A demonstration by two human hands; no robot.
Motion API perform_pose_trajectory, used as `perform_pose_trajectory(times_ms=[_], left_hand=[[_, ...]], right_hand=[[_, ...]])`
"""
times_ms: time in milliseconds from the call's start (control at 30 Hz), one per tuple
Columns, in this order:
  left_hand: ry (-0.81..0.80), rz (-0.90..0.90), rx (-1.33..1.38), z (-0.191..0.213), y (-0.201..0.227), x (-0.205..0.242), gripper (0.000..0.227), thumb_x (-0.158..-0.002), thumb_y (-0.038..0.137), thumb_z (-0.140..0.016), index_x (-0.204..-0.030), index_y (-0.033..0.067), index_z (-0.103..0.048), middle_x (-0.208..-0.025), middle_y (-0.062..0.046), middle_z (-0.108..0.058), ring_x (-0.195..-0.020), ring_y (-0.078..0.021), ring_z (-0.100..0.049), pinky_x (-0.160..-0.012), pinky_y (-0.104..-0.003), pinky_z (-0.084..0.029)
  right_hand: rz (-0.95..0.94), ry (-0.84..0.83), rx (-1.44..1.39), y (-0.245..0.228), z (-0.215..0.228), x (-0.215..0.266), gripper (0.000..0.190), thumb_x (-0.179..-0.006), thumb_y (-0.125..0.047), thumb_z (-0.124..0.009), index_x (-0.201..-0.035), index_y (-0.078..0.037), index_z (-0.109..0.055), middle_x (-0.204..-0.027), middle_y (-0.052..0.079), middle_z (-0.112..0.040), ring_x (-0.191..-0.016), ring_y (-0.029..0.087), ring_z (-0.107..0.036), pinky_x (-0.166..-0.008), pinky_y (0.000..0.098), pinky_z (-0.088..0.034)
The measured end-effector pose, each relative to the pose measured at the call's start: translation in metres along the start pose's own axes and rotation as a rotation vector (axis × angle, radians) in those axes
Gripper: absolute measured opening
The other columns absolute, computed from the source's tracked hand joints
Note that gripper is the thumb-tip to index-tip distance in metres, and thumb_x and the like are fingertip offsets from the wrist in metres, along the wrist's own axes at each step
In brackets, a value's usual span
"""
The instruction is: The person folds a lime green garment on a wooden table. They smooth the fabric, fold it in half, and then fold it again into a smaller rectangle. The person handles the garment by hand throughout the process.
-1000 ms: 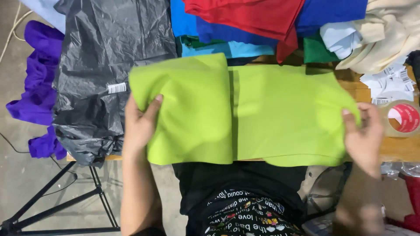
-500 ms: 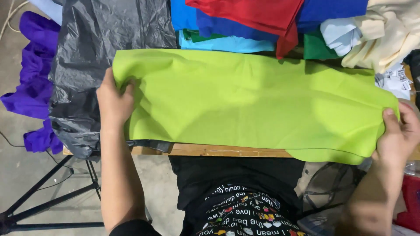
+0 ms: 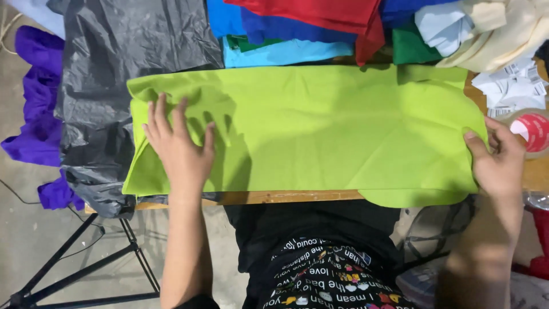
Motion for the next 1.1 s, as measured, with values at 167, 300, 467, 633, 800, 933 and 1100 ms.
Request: perform_pose_trajectory(times_ms=[167,300,467,633,800,933,1100], left_hand=[[-0.031,-0.13,0.234,-0.033,0.048,0.026,0.042,-0.1,0.034,-0.068,-0.134,0.0102,-0.061,-0.161,-0.022,-0.036,-0.153,-0.0474,-0.023,-0.118,-0.077,-0.022],[-0.261,-0.449,0.467,-0.07,0.081,0.052,0.057,-0.096,0.037,-0.073,-0.143,0.0096,-0.055,-0.162,-0.02,-0.034,-0.154,-0.0439,-0.025,-0.126,-0.067,-0.021],[-0.497,-0.476,0.297,-0.1,0.099,0.078,0.074,-0.098,0.059,-0.055,-0.153,0.0111,-0.046,-0.169,-0.02,-0.014,-0.157,-0.0446,-0.002,-0.123,-0.068,-0.004],[-0.43,-0.418,0.415,-0.098,0.116,0.078,0.056,-0.097,0.035,-0.068,-0.143,0.006,-0.055,-0.164,-0.024,-0.028,-0.155,-0.0472,-0.016,-0.12,-0.074,-0.009],[-0.461,-0.519,0.925,-0.084,0.17,0.064,0.057,-0.096,0.028,-0.073,-0.142,0.0048,-0.049,-0.148,-0.019,-0.053,-0.138,-0.0351,-0.055,-0.12,-0.054,-0.045],[-0.793,-0.356,1.194,-0.085,0.208,0.062,0.099,-0.085,0.036,-0.08,-0.158,-0.0044,-0.027,-0.156,-0.034,-0.039,-0.144,-0.0492,-0.042,-0.119,-0.066,-0.033],[-0.903,-0.216,1.188,-0.067,0.223,0.059,0.128,-0.073,0.036,-0.086,-0.163,-0.0018,-0.003,-0.158,-0.041,-0.026,-0.147,-0.0573,-0.03,-0.122,-0.065,-0.026]], right_hand=[[-0.023,-0.116,-0.073,-0.017,0.007,0.009,0.054,-0.105,-0.002,-0.062,-0.153,0.011,-0.044,-0.148,0.028,-0.053,-0.134,0.033,-0.051,-0.112,0.0411,-0.038],[0.128,-0.045,-0.146,0.008,0.006,0.008,0.043,-0.11,0.008,-0.061,-0.152,0.015,-0.051,-0.141,0.03,-0.059,-0.126,0.032,-0.058,-0.106,0.0387,-0.046],[0.289,0.028,-0.224,0.03,0.0,0.007,0.038,-0.115,0.017,-0.061,-0.152,0.022,-0.052,-0.142,0.036,-0.059,-0.129,0.037,-0.059,-0.11,0.0428,-0.048],[0.173,-0.087,-0.48,-0.001,-0.003,0.016,0.049,-0.108,0.005,-0.054,-0.156,0.009,-0.044,-0.153,0.023,-0.051,-0.139,0.029,-0.051,-0.121,0.0398,-0.043],[0.239,-0.24,-0.284,-0.073,-0.033,0.032,0.053,-0.1,-0.009,-0.059,-0.149,0.007,-0.046,-0.15,0.027,-0.051,-0.13,0.034,-0.053,-0.11,0.0396,-0.045],[0.267,-0.249,-0.493,-0.067,-0.083,0.045,0.046,-0.093,0.004,-0.07,-0.139,-0.001,-0.064,-0.119,0.018,-0.065,-0.113,0.025,-0.062,-0.094,0.0425,-0.055],[0.067,-0.288,-0.646,-0.061,-0.09,0.048,0.035,-0.108,-0.006,-0.054,-0.141,0.004,-0.059,-0.098,0.019,-0.064,-0.089,0.024,-0.063,-0.068,0.0347,-0.059]])
Point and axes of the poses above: each hand's wrist, its own x-axis away from the middle knuckle, its own z-axis out of the back of the hand, y = z × x, the point moved 1 cm from there along -x, towards the middle knuckle
